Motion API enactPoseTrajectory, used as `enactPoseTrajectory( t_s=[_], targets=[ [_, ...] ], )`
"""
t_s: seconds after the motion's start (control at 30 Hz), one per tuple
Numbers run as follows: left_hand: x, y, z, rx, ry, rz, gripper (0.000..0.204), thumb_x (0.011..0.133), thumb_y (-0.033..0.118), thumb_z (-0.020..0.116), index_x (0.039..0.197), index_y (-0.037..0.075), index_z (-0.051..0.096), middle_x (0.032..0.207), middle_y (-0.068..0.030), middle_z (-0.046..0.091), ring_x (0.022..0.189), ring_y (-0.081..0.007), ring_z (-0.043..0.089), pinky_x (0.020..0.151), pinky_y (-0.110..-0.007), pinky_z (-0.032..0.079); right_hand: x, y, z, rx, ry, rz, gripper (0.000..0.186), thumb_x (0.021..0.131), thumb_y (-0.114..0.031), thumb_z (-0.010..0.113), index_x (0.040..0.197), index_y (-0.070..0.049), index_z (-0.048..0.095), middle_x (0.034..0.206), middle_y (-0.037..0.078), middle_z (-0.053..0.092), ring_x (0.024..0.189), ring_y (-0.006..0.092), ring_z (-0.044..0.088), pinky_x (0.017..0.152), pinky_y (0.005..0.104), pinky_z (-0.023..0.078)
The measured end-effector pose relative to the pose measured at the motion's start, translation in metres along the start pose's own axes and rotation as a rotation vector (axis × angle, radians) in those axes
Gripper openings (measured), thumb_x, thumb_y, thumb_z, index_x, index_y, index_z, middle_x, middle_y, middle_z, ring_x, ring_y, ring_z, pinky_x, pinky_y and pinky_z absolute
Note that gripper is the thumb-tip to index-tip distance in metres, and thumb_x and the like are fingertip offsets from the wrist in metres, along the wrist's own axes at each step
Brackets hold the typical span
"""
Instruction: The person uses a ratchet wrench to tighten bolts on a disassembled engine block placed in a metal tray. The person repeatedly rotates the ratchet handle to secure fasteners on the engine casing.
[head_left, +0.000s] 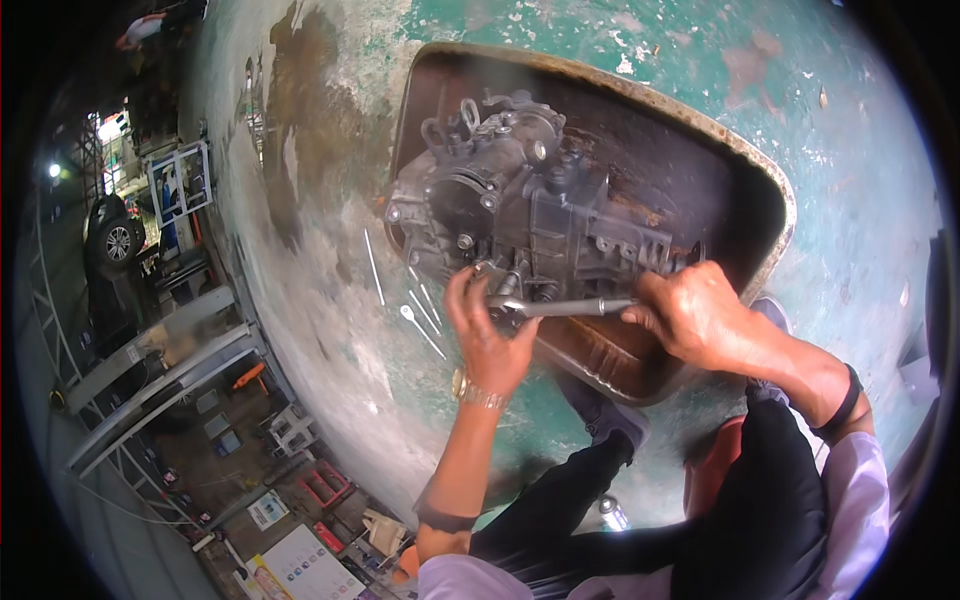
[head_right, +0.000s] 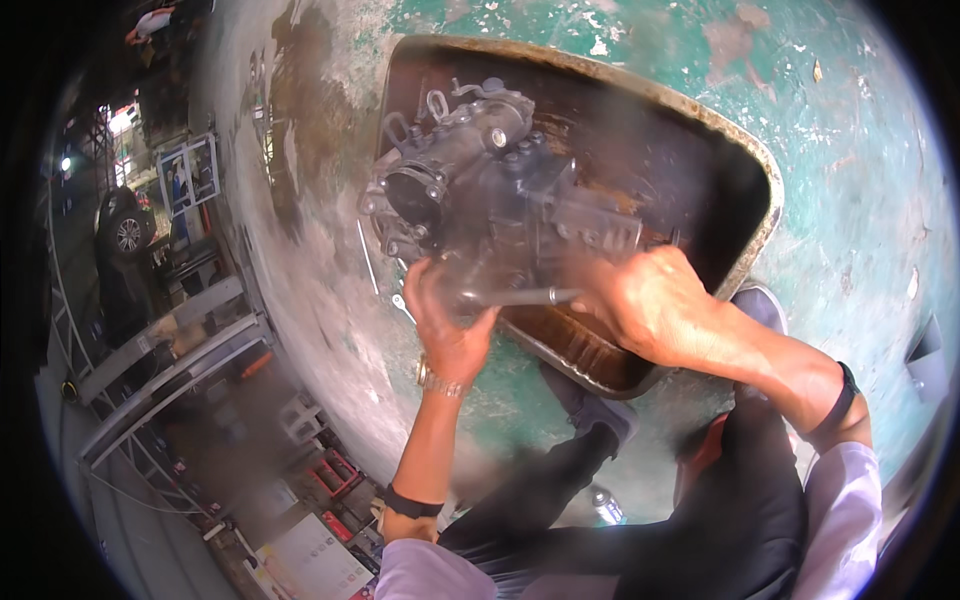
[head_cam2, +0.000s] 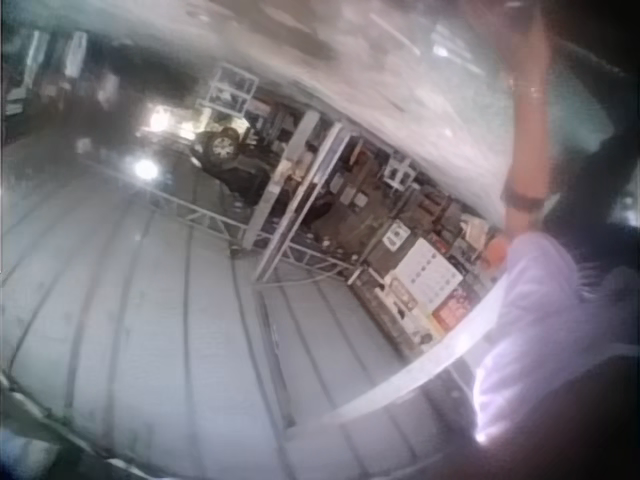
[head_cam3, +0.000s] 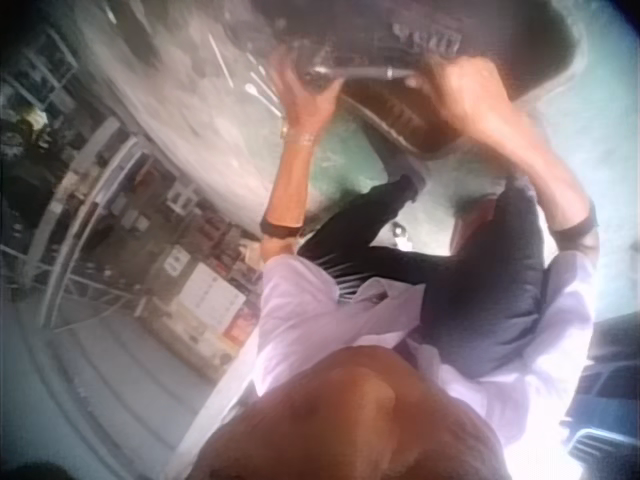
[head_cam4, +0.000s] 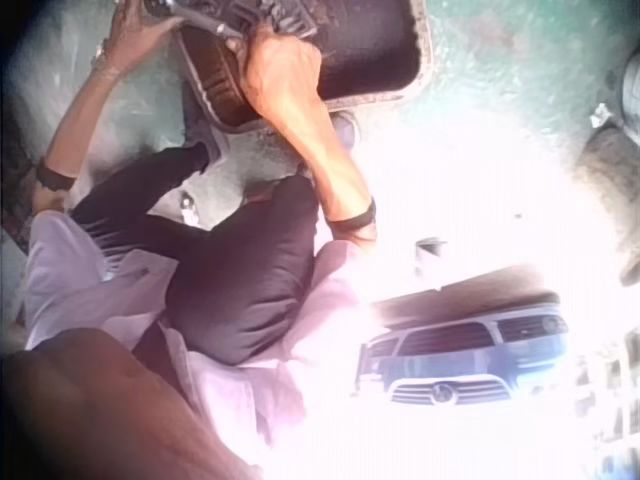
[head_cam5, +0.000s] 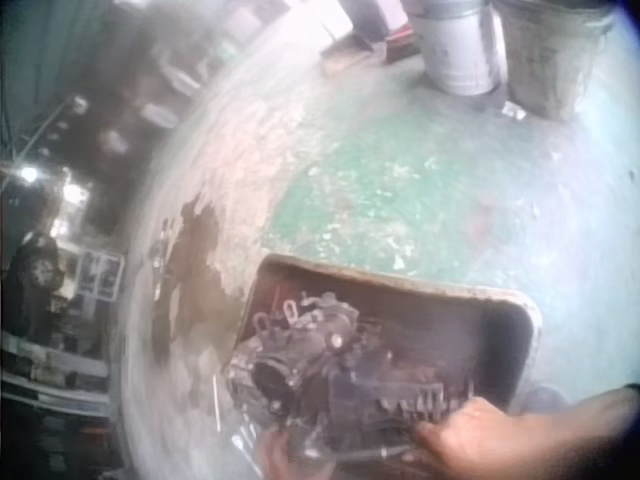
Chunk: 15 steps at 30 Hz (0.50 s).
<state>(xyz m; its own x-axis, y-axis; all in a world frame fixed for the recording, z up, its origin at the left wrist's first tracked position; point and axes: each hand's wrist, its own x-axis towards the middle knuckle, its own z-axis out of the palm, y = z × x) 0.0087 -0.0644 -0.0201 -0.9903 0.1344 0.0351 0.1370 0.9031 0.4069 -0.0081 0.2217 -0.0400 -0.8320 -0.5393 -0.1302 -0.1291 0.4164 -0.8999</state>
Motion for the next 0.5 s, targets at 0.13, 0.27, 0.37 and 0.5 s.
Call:
enactPoseTrajectory(
  t_s=[0.13, 0.27, 0.37, 0.5],
  targets=[
    [-0.029, -0.003, -0.008, -0.32, -0.034, -0.5, 0.066, 0.082, 0.022, 0.079, 0.129, -0.004, 0.041, 0.118, -0.0163, 0.054, 0.111, -0.0303, 0.055, 0.098, -0.048, 0.045, -0.017, 0.01, 0.039, 0.113, -0.076, 0.165, 0.027, 0.09, -0.026, 0.062, 0.098, 0.0, 0.06, 0.065, 0.024, 0.061, 0.065, 0.0437, 0.062, 0.058, 0.0509, 0.049],
    [-0.032, -0.011, 0.001, -0.943, -0.112, -0.901, 0.036, 0.095, 0.023, 0.065, 0.114, -0.001, 0.045, 0.097, -0.0094, 0.06, 0.082, -0.0154, 0.062, 0.068, -0.032, 0.059, -0.031, 0.009, 0.072, 0.258, -0.075, 0.228, 0.032, 0.094, -0.031, 0.059, 0.092, 0.001, 0.058, 0.069, 0.025, 0.062, 0.069, 0.0469, 0.062, 0.062, 0.0538, 0.048],
    [-0.02, -0.008, 0.011, -0.891, -0.045, -0.846, 0.036, 0.095, 0.016, 0.065, 0.122, 0.0, 0.047, 0.092, -0.0106, 0.065, 0.071, -0.0204, 0.068, 0.061, -0.037, 0.061, -0.033, 0.002, 0.091, 0.32, -0.177, 0.269, 0.035, 0.097, -0.033, 0.055, 0.096, 0.001, 0.058, 0.072, 0.026, 0.063, 0.073, 0.0474, 0.062, 0.068, 0.0557, 0.047],
    [-0.007, 0.004, 0.001, -0.768, -0.155, -0.809, 0.036, 0.094, 0.017, 0.066, 0.113, -0.001, 0.041, 0.095, -0.0097, 0.057, 0.076, -0.0128, 0.06, 0.057, -0.028, 0.059, -0.025, 0.0, 0.119, 0.384, -0.307, 0.226, 0.036, 0.098, -0.031, 0.054, 0.098, 0.004, 0.055, 0.078, 0.029, 0.063, 0.08, 0.0471, 0.062, 0.073, 0.0545, 0.047]
  ],
)
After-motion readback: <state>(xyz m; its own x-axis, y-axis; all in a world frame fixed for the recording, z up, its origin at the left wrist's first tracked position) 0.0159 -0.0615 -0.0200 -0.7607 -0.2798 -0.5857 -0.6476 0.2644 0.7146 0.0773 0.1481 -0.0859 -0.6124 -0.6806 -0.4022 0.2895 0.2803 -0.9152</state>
